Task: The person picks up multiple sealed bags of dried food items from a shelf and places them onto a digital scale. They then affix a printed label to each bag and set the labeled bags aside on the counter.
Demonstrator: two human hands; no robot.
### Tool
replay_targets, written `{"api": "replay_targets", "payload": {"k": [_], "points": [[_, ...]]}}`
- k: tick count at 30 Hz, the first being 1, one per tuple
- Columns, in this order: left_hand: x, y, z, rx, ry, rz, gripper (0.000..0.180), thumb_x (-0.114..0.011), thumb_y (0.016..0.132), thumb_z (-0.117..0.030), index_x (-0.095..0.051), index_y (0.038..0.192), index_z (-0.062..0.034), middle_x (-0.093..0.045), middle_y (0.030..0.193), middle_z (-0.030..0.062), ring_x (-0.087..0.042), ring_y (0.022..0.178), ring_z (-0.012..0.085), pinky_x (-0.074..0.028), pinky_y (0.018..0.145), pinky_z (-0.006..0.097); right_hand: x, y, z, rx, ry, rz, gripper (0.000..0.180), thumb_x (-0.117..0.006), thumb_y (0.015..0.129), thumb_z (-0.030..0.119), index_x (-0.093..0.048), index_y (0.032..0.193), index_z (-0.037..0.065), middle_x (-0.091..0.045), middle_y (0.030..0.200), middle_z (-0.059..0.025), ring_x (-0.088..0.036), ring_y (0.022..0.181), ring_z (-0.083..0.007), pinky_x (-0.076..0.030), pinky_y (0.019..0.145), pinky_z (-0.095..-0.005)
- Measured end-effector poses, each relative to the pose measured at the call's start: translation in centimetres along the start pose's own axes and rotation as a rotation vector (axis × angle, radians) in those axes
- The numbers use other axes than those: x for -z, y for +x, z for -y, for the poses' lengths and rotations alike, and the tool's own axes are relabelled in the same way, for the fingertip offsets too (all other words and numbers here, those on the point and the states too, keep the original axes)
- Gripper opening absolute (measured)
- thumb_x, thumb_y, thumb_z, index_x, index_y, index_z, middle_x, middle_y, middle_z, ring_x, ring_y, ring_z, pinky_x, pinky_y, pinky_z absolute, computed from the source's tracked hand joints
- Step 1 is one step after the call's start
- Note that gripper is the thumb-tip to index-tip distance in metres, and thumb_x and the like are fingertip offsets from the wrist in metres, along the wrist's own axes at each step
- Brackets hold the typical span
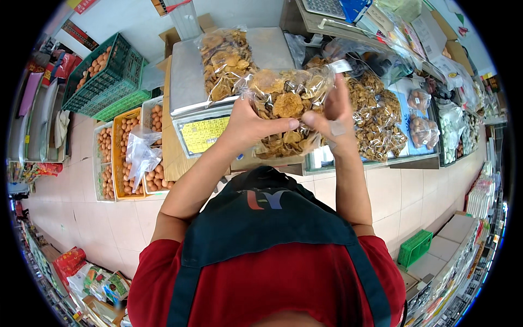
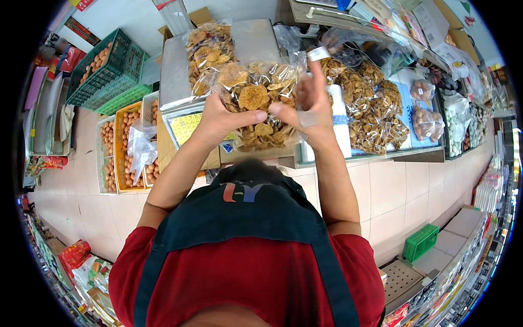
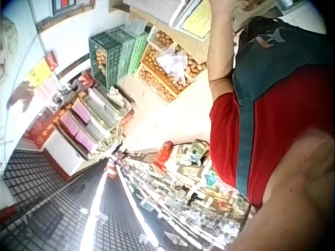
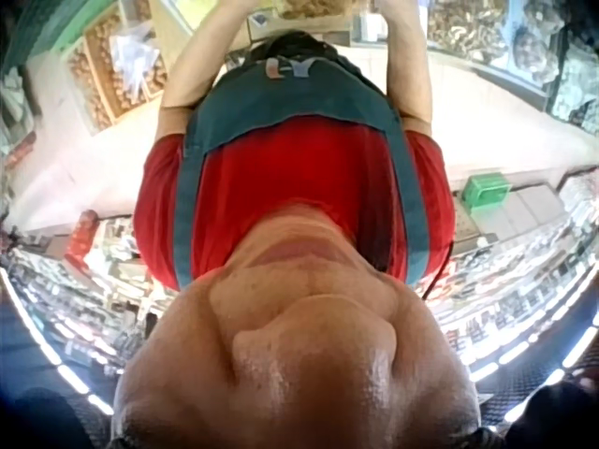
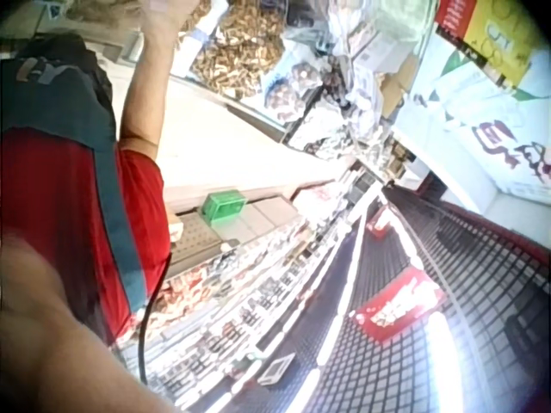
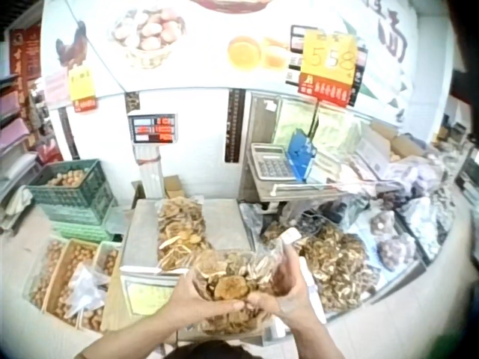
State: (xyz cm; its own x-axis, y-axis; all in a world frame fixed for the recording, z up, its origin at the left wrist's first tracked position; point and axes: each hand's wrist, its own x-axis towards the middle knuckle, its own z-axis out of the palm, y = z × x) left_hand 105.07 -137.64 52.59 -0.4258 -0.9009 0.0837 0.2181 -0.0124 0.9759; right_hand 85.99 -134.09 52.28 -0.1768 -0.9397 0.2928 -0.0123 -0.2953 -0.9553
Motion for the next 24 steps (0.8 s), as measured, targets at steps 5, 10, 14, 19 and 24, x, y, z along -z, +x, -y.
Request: {"api": "replay_targets", "payload": {"k": [5, 10, 14, 19, 24], "points": [[-0.9, -0.3, 0.0, -0.033, -0.026, -0.115, 0.051, -0.083, 0.067, -0.008, -0.056, 0.110, 0.0009, -0.066, 0.100, 0.0066, -0.063, 0.090, 0.0128, -0.051, 0.082, 0.029, -1.2, -1.5, 2.4, -0.074, 0.383, -0.113, 0.010, -0.064, 0.089, 0.008, -0.058, 0.097, 0.004, -0.060, 0.071, -0.0020, -0.053, 0.057, -0.0070, -0.040, 0.052, -0.0184], [-1.5, -0.2, 0.2, -0.083, 0.152, -0.150, 0.048, -0.082, 0.066, -0.010, -0.057, 0.106, 0.0003, -0.066, 0.097, 0.0069, -0.063, 0.087, 0.0124, -0.051, 0.079, 0.028, -3.3, -2.2, 2.9, -0.332, 0.469, -0.076, 0.013, -0.067, 0.088, 0.016, -0.060, 0.085, 0.005, -0.055, 0.058, 0.0003, -0.045, 0.046, -0.0053, -0.032, 0.043, -0.0189], [-1.8, -0.3, 1.2, -0.114, 0.140, -0.176, 0.063, -0.083, 0.065, -0.011, -0.049, 0.116, 0.0010, -0.064, 0.102, 0.0090, -0.062, 0.091, 0.0138, -0.050, 0.082, 0.028, -3.5, -1.9, 3.2, -0.403, 0.348, -0.115, 0.019, -0.072, 0.085, 0.020, -0.060, 0.080, 0.005, -0.055, 0.058, 0.0005, -0.046, 0.046, -0.0051, -0.033, 0.043, -0.0184], [-2.0, -0.9, 2.0, -0.150, 0.236, -0.196, 0.081, -0.085, 0.064, -0.013, -0.036, 0.127, 0.0023, -0.062, 0.106, 0.0115, -0.061, 0.096, 0.0162, -0.049, 0.086, 0.029, -1.9, -1.0, 2.4, -0.282, -0.237, -0.099, 0.036, -0.082, 0.073, 0.031, -0.059, 0.077, 0.003, -0.057, 0.062, -0.0007, -0.049, 0.050, -0.0077, -0.037, 0.046, -0.0200], [-2.1, -1.3, 1.8, 0.087, -0.015, -0.050, 0.058, -0.082, 0.069, -0.013, -0.052, 0.117, 0.0003, -0.062, 0.108, 0.0079, -0.059, 0.100, 0.0131, -0.048, 0.086, 0.030, -0.3, -0.4, -0.4, 0.009, -0.363, -0.172, 0.063, -0.086, 0.067, 0.032, -0.055, 0.108, -0.004, -0.062, 0.102, -0.0127, -0.060, 0.086, -0.0139, -0.048, 0.070, -0.0243]]}}
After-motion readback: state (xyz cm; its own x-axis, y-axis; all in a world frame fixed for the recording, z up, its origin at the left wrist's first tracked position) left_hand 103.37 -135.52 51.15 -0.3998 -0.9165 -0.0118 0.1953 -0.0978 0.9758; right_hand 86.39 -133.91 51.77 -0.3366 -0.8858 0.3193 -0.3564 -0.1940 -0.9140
